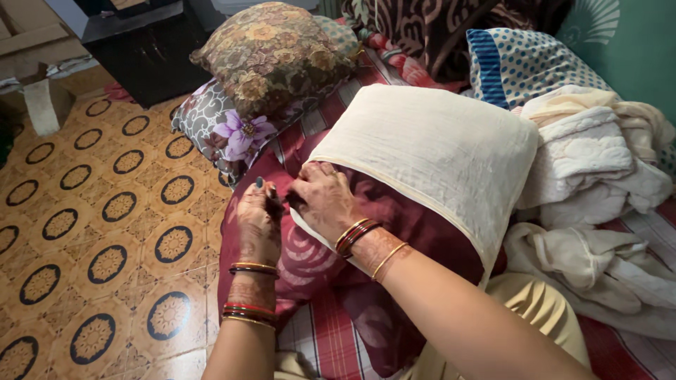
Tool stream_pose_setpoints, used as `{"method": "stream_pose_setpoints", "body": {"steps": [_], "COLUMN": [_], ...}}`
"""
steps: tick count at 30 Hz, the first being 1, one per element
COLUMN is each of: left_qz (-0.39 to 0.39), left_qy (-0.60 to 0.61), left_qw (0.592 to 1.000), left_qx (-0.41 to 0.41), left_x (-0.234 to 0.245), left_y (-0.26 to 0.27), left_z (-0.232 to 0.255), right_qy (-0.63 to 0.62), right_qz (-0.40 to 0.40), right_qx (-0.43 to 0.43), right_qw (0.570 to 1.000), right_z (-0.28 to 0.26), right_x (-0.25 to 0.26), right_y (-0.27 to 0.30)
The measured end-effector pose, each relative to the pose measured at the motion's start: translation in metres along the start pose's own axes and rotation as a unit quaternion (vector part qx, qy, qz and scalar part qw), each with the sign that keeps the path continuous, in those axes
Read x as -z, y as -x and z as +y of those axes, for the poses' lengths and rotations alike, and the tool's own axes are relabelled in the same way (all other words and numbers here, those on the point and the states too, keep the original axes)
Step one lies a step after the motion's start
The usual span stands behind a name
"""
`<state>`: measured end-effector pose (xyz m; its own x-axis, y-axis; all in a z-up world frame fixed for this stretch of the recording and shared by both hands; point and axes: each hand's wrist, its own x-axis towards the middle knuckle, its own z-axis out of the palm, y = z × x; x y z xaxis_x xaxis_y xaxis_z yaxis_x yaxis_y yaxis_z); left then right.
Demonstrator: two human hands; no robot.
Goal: The person inserts a maroon pillow into a white quilted pillowcase while seated on a bed. They align the corners, pull the case over the pillow, and repeatedly smooth and adjust the fabric to ensure a neat fit.
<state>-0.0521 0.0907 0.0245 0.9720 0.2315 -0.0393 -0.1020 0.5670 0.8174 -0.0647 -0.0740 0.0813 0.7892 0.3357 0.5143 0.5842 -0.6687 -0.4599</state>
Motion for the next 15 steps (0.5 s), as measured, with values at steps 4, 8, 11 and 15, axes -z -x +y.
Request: {"method": "stream_pose_setpoints", "body": {"steps": [4,8,11,15], "left_qz": [0.013,0.003,-0.054,-0.082], "left_qy": [0.070,-0.103,-0.278,-0.480], "left_qw": [0.997,0.993,0.957,0.860], "left_qx": [0.033,-0.057,-0.057,-0.153], "left_x": [0.000,-0.009,-0.022,-0.020], "left_y": [-0.006,0.006,0.019,0.032], "left_z": [0.020,0.027,0.023,0.009], "right_qy": [-0.060,-0.141,-0.223,-0.175], "right_qz": [0.039,0.057,0.033,0.021], "right_qx": [-0.008,-0.022,-0.141,-0.085], "right_qw": [0.997,0.988,0.964,0.981], "right_z": [0.022,0.036,0.051,0.062], "right_x": [-0.012,-0.022,-0.029,-0.030], "right_y": [0.015,0.025,0.023,0.031]}}
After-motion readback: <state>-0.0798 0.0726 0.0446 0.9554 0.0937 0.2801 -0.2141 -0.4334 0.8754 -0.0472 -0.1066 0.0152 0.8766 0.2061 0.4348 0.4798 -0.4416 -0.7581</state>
